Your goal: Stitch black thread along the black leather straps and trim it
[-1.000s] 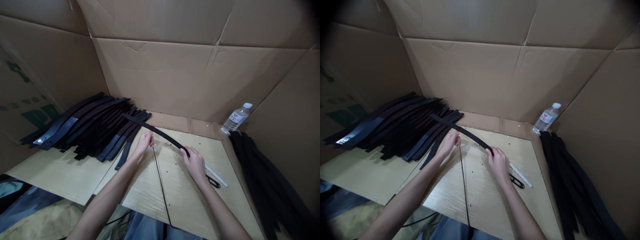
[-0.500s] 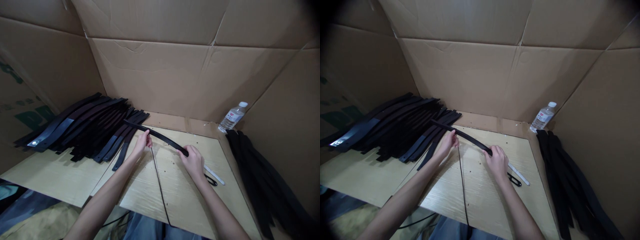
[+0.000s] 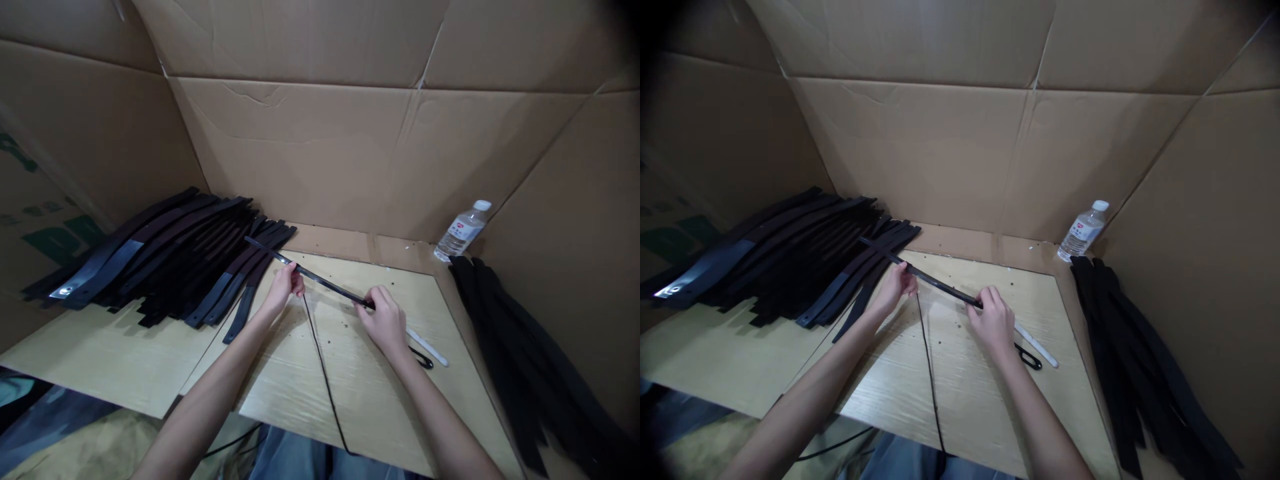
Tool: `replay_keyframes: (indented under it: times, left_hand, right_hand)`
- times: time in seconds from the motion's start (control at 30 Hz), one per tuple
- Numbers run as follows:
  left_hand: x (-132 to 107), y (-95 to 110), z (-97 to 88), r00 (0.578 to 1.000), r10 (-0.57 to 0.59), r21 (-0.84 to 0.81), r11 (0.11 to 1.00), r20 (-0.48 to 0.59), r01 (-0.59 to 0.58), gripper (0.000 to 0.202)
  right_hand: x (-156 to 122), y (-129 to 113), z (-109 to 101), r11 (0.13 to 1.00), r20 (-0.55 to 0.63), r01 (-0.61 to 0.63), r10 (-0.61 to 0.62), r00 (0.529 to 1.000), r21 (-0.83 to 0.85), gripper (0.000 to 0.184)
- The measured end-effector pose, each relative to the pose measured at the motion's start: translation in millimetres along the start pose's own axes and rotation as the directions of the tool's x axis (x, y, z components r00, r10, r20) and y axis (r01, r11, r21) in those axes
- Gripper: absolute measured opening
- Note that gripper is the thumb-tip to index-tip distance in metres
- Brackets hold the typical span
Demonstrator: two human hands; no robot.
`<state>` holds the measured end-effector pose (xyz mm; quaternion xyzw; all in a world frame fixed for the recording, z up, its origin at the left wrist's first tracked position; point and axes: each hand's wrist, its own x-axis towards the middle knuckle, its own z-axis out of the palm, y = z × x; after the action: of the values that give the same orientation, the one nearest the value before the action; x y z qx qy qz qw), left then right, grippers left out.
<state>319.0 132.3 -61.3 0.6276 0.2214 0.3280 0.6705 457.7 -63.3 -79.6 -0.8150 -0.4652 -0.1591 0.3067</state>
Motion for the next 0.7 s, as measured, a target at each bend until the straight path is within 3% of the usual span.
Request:
replay_keyframes:
  times: [0.3,0.53,0.7]
  left_hand:
    - [0.8,2.5,-6.3,0.999,0.038,-0.027,0.999,0.036,-0.038,0.044]
    - [-2.8,5.1,-5.0,0.999,0.050,0.008,0.999,0.021,-0.050,0.046]
    - [-3.3,3.5,-4.2,0.998,0.032,0.019,0.999,-0.046,-0.031,0.044]
  right_hand:
    - [3.3,-2.7,-2.6,0.994,0.080,0.001,-0.010,0.997,0.113,0.035]
    - [5.3,5.4,2.5,0.998,-0.038,0.012,-0.009,0.999,0.063,0.034]
    - [4.8,7.7,6.1,0.996,-0.113,0.048,-0.040,0.993,0.073,0.029]
